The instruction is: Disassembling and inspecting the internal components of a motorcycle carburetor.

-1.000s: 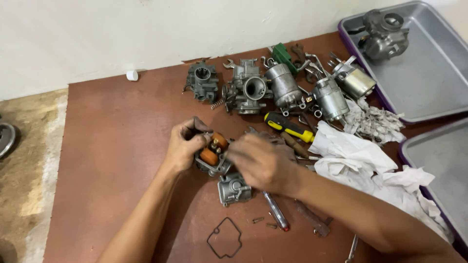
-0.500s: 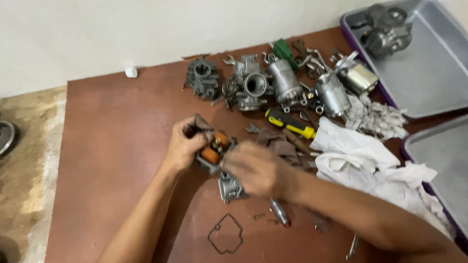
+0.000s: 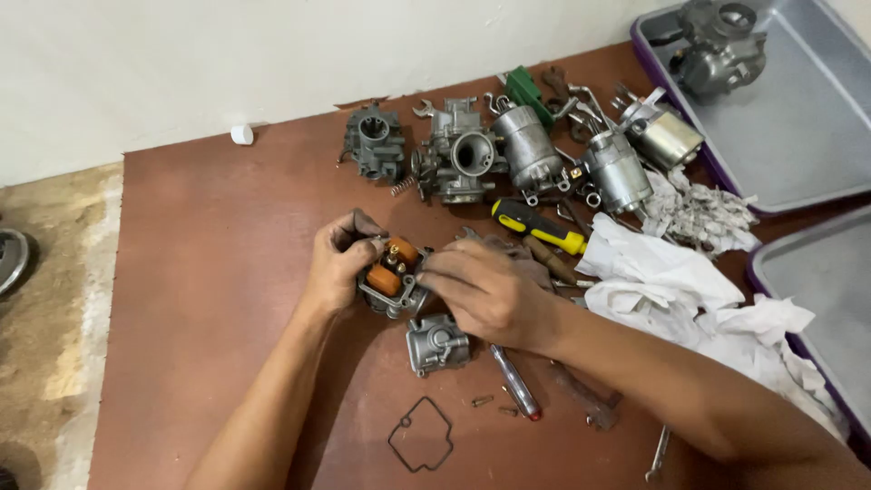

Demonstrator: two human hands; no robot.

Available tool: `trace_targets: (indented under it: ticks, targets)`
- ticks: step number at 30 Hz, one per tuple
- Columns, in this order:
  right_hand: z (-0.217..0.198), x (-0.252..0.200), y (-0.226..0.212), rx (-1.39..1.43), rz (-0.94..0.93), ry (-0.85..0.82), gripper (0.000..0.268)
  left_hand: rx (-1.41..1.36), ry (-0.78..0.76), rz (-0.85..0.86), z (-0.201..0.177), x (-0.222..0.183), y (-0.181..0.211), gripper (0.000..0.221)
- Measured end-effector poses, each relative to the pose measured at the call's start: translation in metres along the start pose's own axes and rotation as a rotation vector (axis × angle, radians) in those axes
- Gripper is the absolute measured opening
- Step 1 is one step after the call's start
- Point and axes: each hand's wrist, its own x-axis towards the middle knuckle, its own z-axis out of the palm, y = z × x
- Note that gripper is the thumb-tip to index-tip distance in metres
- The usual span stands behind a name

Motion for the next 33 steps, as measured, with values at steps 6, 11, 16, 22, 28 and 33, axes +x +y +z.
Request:
trace_targets:
  ticks: [6, 11, 16, 22, 28, 33]
  targets:
    - [0.003, -0.015, 0.009, -0.002, 0.068, -0.014, 0.013, 0.003, -0.011, 0.021, 0.002, 0.001, 0.004, 0.021]
    - [0.021, -0.025, 0.010, 0.016, -0.003, 0.074, 0.014, -0.019, -0.009, -0.024, 0.005, -0.001, 0.007, 0.022]
    - [0.012, -0.002, -0.011, 0.164, 0.237, 0.123, 0.011, -0.003, -0.033, 0.021, 0.005, 0.002, 0.007, 0.021]
    - [0.023, -0.017, 0.004, 0.120, 0.039, 0.193, 0.012, 0.007, -0.047, 0.065, 0.004, 0.001, 0.002, 0.022]
    - [0.021, -0.013, -0.002, -0.036, 0.006, 0.119, 0.014, 0.008, -0.064, 0.007, 0.000, 0.001, 0.003, 0.023]
    - [0.023, -0.033, 0.006, -0.057, 0.024, 0.033, 0.015, 0.010, -0.091, 0.003, 0.000, -0.002, 0.003, 0.023]
